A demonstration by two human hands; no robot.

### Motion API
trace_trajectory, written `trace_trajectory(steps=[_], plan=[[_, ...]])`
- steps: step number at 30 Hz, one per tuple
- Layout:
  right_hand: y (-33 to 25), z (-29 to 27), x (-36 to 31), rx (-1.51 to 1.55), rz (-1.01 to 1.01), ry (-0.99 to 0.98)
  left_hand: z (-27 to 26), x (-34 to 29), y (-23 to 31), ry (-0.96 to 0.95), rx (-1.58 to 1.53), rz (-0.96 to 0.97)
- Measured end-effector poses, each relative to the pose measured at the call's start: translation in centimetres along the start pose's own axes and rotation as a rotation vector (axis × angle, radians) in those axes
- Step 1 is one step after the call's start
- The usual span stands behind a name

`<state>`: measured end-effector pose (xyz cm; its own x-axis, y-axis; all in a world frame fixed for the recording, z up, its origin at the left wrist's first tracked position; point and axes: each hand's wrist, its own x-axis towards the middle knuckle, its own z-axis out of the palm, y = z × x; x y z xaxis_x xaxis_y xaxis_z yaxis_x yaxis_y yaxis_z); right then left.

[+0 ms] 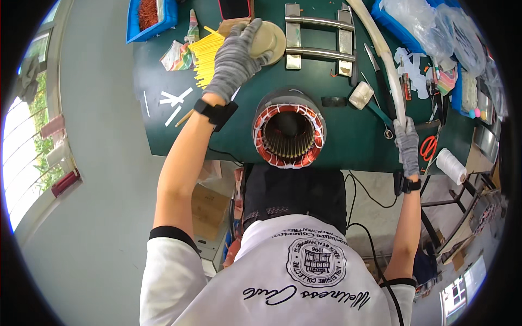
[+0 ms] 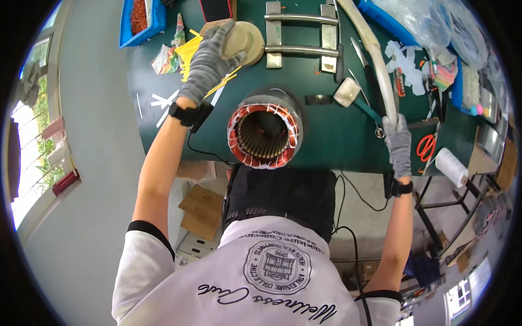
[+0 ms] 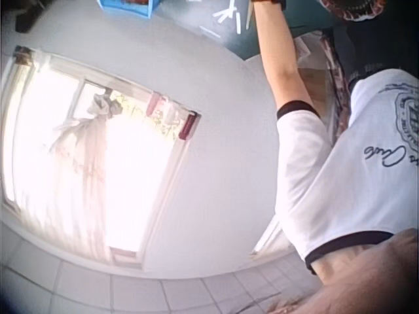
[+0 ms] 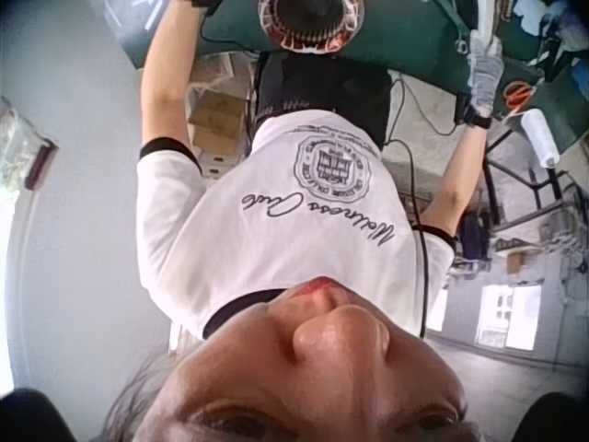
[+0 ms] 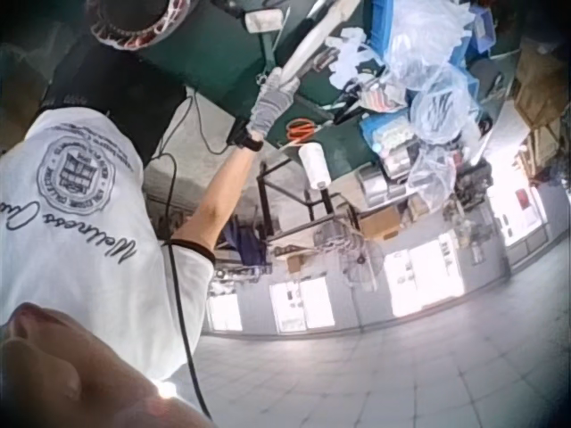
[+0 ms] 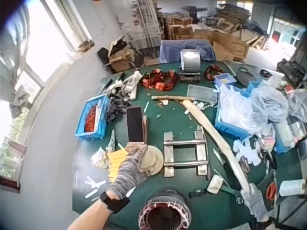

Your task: Manually winding and securing coils within a motor stator using wire and string.

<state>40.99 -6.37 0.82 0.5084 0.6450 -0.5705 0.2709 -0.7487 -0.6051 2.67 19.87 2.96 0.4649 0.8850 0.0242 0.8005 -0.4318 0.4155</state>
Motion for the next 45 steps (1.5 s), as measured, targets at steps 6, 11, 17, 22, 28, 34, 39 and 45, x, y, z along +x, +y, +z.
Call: trace_trajectory(steps=[6, 11, 17, 22, 28, 34, 39, 45], plan=[[-0.3, 0.0, 1.5, -0.605, -0.695, 0.436, -4.0, -12.0, 3.7, 0.290, 0.037, 0.013], [-2.5, 4.6, -2.6, -0.265, -0.785, -0.056, -8.8, -21.8, 16.4, -0.249, -0.672, 0.337], [0.2, 10.6, -3.9, 0.031, -0.540, -0.442, -15.3, -17.8, 27.5, -0.203, -0.810, 0.909], [0.7, 14.3, -5.0, 0.774, 0.158, -0.759, -15.3, -18.6, 27.0, -0.108, -0.910, 0.729], [3.8, 19.3, -3.5, 0.957, 0.249, -0.723, -5.2, -19.6, 20.9, 0.025, -0.158, 0.140], [-2.1, 18.7, -6.8, 0.821, 0.091, -0.489, 3.7, -18.2, 15.8, -0.187, 0.192, -0.120], [-6.8, 16.0, -7.9, 0.614, 0.035, -0.541, -1.1, -15.8, 11.5, -0.028, 0.027, -0.274], [-10.8, 16.7, -7.4, 0.459, -0.168, -0.416, -1.4, -13.6, 6.5, 0.208, -0.177, -0.359]])
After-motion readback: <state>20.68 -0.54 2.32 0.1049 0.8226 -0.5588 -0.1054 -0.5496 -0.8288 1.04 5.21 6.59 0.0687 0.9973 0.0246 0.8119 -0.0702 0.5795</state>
